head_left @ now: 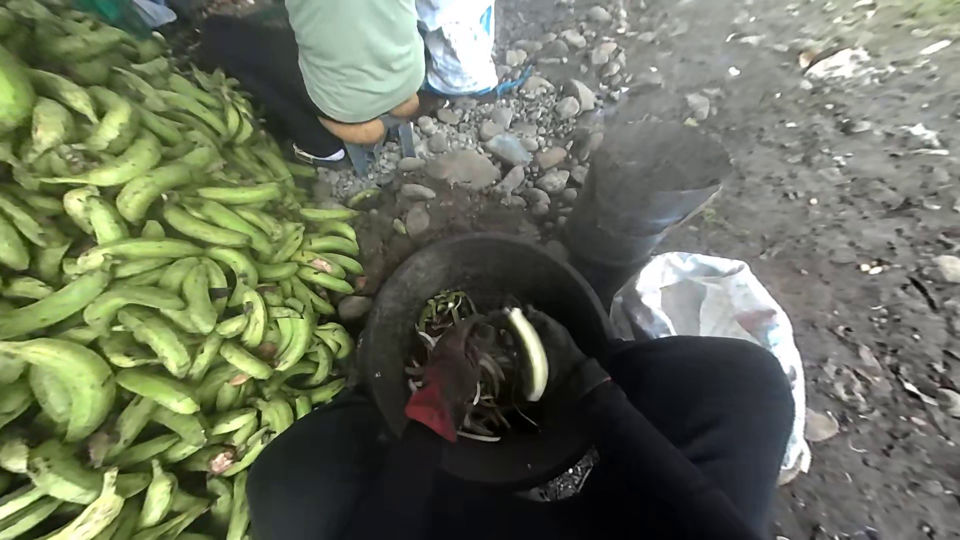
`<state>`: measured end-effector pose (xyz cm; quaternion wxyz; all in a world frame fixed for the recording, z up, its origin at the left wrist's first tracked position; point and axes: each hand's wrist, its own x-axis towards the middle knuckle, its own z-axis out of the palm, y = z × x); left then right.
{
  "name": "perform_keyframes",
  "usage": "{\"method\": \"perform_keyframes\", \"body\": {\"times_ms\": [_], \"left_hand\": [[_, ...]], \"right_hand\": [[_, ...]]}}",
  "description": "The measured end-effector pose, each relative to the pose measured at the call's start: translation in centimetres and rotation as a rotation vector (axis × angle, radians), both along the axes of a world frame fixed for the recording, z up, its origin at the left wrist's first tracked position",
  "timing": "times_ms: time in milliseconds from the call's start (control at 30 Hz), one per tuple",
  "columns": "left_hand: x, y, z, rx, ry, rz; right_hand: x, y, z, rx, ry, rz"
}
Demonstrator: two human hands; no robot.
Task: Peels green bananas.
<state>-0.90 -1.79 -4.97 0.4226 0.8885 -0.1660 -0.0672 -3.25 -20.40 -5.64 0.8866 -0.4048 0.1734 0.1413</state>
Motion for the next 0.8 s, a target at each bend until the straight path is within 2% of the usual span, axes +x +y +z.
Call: {"method": "perform_keyframes", "body": {"times_ms": [33,100,167,233,333,400,500,567,700,733,800], "left_hand": [[-0.8,-0.1,-0.2,-0.034,-0.087,-0.086],[-2.2,-0.2,0.0,-0.051,-0.191,-0.251],[-3.1,-0.2,-0.2,-0.049,-0.325,-0.300],[-3.3,-0.1,0.1,-0.003,-0.370,-0.292],[-3.0,-0.1,0.3,0.046,-0.366,-0.264],[-2.9,-0.4,0.3,0.076,-0.328,-0.223],[-2.3,-1.2,0.4,0.111,-0.193,-0.043],[-1.3,-1.5,0.4,0.096,-0.079,0.094],[0.5,-0.9,-0.2,0.030,0.209,0.286],[0.5,-0.7,-0.2,-0.003,0.246,0.297],[-0.2,-0.5,0.5,-0.050,0.224,0.246]], "right_hand": [[0.4,-0.8,0.0,0.146,0.037,-0.056],[1.1,-2.4,0.6,0.291,0.091,-0.110],[1.5,-3.6,1.3,0.349,0.138,-0.084],[1.5,-4.0,1.8,0.385,0.162,-0.052],[1.8,-3.1,1.5,0.152,0.162,-0.015],[1.4,-1.9,0.9,-0.025,0.078,-0.043],[0.2,0.6,0.0,-0.163,-0.053,-0.119],[-0.6,2.4,0.5,-0.243,-0.052,-0.164],[-1.8,2.1,0.2,-0.574,-0.219,0.096],[-1.9,1.8,0.2,-0.557,-0.218,0.115],[-1.4,1.2,0.5,-0.309,-0.089,0.017]]}}
